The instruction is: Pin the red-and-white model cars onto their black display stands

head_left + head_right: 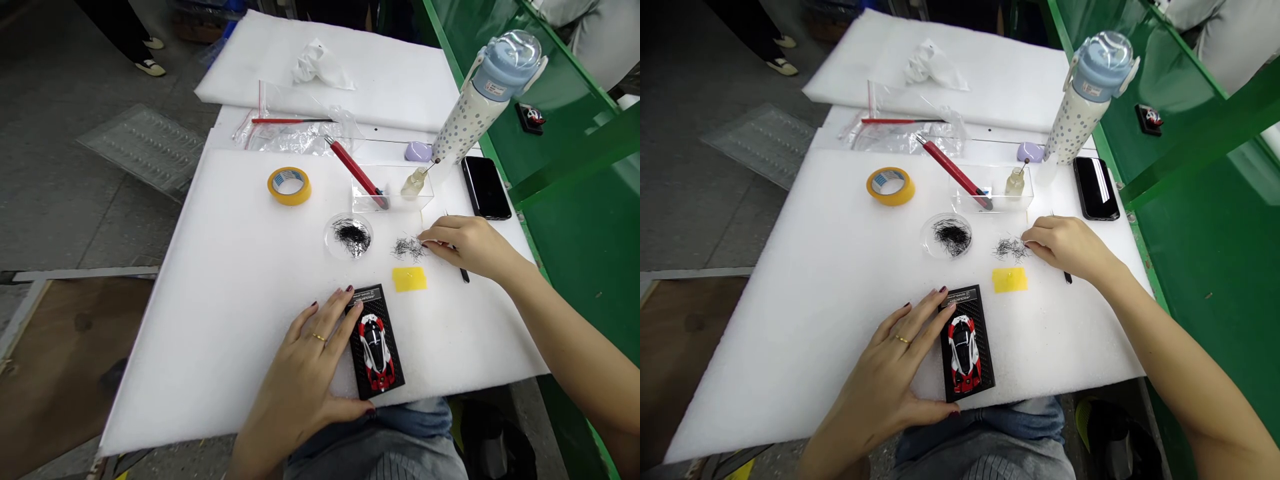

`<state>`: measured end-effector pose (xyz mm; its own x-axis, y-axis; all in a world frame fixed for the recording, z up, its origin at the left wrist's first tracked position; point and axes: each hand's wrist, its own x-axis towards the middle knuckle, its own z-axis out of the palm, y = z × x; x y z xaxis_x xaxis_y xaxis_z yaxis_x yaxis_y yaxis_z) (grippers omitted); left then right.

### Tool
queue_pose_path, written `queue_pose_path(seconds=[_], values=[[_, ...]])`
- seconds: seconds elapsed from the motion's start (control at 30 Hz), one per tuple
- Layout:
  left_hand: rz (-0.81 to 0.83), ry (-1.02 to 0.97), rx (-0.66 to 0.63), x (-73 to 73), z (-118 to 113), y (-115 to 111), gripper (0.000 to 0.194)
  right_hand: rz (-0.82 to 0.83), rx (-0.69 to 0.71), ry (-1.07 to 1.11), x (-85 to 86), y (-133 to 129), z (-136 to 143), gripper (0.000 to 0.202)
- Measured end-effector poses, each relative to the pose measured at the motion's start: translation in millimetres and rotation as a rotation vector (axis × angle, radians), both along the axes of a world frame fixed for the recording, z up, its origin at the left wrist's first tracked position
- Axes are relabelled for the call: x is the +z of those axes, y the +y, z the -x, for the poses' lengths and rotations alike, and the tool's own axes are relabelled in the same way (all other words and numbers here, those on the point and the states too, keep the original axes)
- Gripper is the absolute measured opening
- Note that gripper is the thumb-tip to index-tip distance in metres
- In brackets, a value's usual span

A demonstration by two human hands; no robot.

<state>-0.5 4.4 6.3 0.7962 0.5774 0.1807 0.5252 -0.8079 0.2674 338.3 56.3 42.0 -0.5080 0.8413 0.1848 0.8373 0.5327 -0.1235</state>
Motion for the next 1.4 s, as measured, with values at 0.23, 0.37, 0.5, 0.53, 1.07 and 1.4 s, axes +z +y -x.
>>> queue_pose_path(seconds=[0.23,0.37,0.5,0.53,1.07,1.4], values=[[-0.008,-0.01,-0.01,-1.3,0,0,0.12,-0.046,0.027,-0.034,-0.4,-1,-1,0.017],[-0.009,-0.013,-0.012,-1.1,0,0,0.12,-0.029,0.02,-0.008,0.1,-1,-1,0.017],[-0.011,-0.028,-0.01,-0.1,-1,0,0.117,0.013,-0.008,0.052,-0.3,0,-1,0.016],[-0.01,-0.031,-0.008,0.1,-1,0,0.116,0.025,-0.018,0.077,-0.4,0,-1,0.015],[-0.052,-0.044,0.039,3.1,-8,-5,0.122,-0.029,-0.218,0.465,3.5,-59,38,0.015],[0.086,-0.164,0.03,1.1,-10,-6,0.108,-0.153,-0.326,0.394,-23.5,-64,62,0.015]])
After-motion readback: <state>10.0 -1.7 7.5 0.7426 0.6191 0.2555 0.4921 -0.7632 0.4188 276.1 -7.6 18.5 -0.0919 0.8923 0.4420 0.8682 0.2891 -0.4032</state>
